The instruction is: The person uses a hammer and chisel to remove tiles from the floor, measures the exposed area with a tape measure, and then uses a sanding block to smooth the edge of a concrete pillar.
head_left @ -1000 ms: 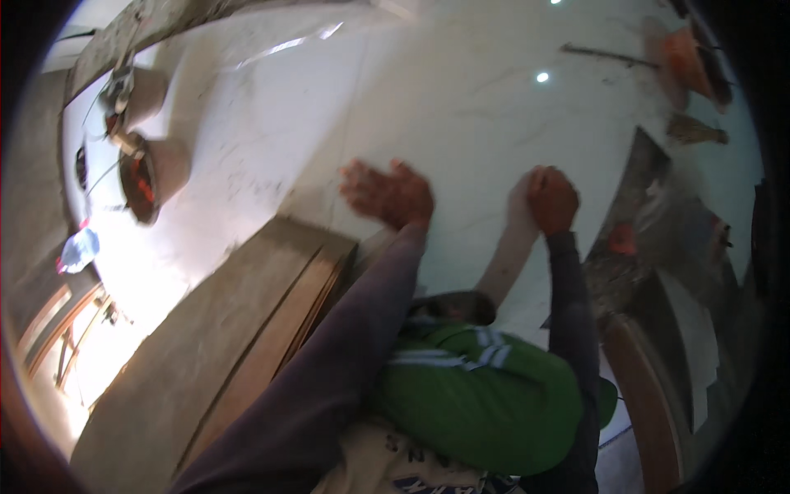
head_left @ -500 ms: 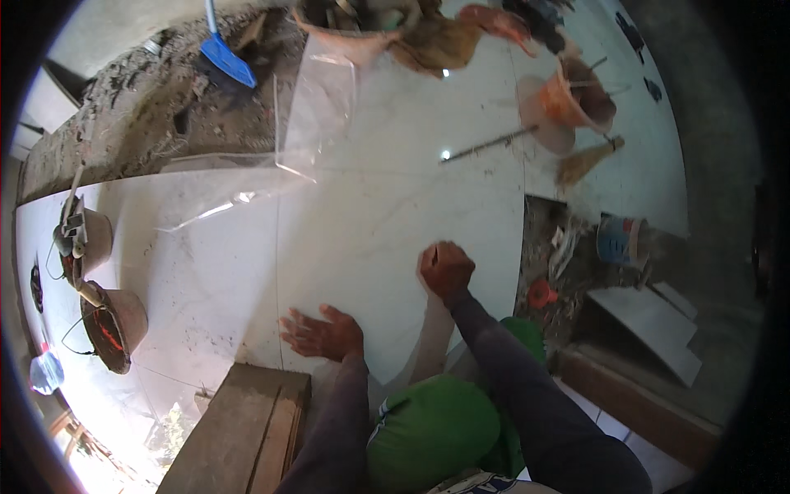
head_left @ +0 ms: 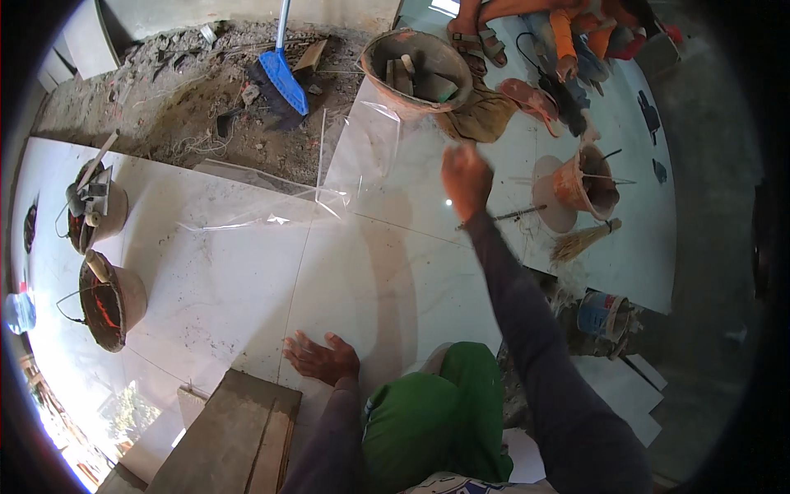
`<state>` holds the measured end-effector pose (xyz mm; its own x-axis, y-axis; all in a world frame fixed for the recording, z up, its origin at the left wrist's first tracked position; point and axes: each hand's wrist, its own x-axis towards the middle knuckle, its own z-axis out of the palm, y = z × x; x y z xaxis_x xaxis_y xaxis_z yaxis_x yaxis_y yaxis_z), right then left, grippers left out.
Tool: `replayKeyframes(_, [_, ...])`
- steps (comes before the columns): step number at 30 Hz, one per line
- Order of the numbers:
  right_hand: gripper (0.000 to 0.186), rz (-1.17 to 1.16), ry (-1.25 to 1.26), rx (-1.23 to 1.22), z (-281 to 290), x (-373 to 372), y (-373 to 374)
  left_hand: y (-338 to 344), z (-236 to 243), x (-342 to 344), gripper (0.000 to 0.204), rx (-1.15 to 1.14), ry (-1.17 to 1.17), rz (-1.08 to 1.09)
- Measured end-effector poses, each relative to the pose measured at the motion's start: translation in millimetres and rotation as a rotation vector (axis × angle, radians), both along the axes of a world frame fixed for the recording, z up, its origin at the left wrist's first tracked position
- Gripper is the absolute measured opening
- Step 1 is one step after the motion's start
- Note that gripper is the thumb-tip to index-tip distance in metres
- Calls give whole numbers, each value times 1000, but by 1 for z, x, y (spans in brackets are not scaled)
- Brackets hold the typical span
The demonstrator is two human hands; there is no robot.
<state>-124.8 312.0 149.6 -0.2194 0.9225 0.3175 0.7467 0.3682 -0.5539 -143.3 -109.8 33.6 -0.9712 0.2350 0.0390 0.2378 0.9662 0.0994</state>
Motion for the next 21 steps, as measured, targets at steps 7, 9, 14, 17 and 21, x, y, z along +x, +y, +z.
replayKeyframes(7, [49, 85, -383, -41, 52, -76, 165, -2, -5, 1, 69, 28, 24, 15])
replayKeyframes(9, [57, 76, -526, -96, 42, -87, 192, -3, -13, 1, 70, -17, 38, 10])
replayKeyframes(14, [48, 155, -411, -229, 34, -75, 247, 3, -12, 6, 70, 49, 10, -10])
replayKeyframes(17, [36, 391, -154, -196, 66, -58, 212, -7, -7, -6, 70, 13, 15, -3])
replayKeyframes(21, [35, 502, -474, 75, 85, -15, 208, 11, -2, 3, 72, -4, -43, 15])
